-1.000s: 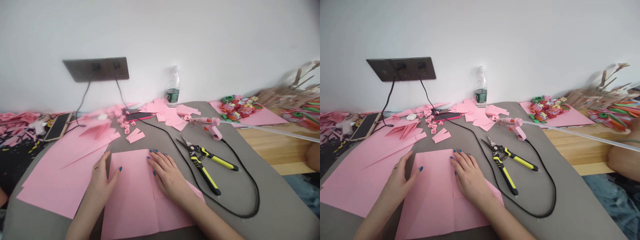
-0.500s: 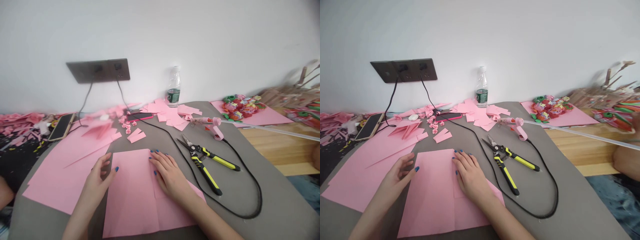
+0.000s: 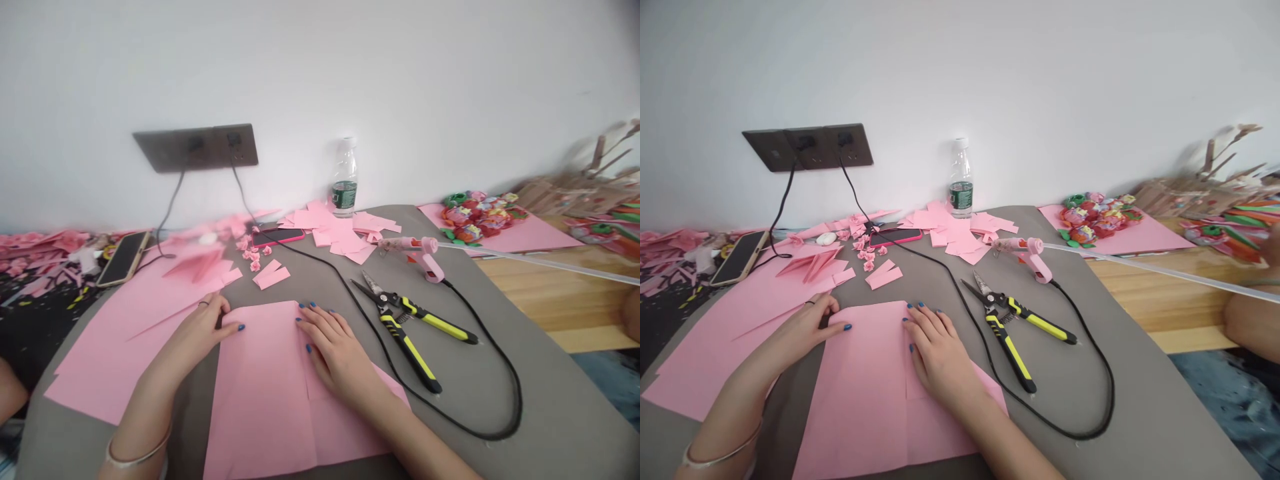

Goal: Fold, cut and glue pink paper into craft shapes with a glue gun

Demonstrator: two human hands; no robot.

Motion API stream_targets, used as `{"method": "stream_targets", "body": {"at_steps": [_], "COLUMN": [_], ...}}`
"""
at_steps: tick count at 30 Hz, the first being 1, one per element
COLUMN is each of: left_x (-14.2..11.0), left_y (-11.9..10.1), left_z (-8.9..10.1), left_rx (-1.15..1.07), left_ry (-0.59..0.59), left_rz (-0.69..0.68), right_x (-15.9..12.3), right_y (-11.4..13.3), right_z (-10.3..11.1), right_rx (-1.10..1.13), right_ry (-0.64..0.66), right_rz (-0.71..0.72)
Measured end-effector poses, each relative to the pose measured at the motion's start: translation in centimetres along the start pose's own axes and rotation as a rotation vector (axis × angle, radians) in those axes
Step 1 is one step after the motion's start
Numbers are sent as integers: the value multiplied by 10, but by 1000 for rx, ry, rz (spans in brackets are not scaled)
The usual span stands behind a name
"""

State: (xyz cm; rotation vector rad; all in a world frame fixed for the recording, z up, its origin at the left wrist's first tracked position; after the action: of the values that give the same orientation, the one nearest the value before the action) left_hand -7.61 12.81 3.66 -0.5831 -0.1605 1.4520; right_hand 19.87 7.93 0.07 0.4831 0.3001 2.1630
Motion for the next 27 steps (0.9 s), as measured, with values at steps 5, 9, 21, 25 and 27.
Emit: {"method": "stream_targets", "body": {"at_steps": [5,9,21,25,27], "left_x": [-10,-31,-69,-68,-67], "left_y": [-8,-21,-53,-53,-54], "left_z": [-1,-15,-63,-74,-77], "left_rx": [-154,-371,327,457,498], "left_ry": [4,-33,16,32,36], "left_rz": [-61,-96,-740,-735,-734], "right_x": [0,0,0,0,0], "right_y": [0,1,0,0,0], "right_z": [0,1,0,1,1], "right_rx": [0,3,10,12,9], "right_ry": [5,1,-10,-2,3], "right_rz": [1,0,4,-3,1]}}
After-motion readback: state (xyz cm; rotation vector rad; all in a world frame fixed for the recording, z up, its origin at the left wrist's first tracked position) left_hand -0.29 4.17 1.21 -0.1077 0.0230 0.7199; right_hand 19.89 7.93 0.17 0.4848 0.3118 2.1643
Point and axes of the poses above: each hand's wrist, its own x-axis towards the middle knuckle, its own z-axis out of the back of the hand, y = z × x, the point moved 3 cm from there along x, towards the middle knuckle, and after that the axes turned 8 degrees about y, right-handed, at the moved point
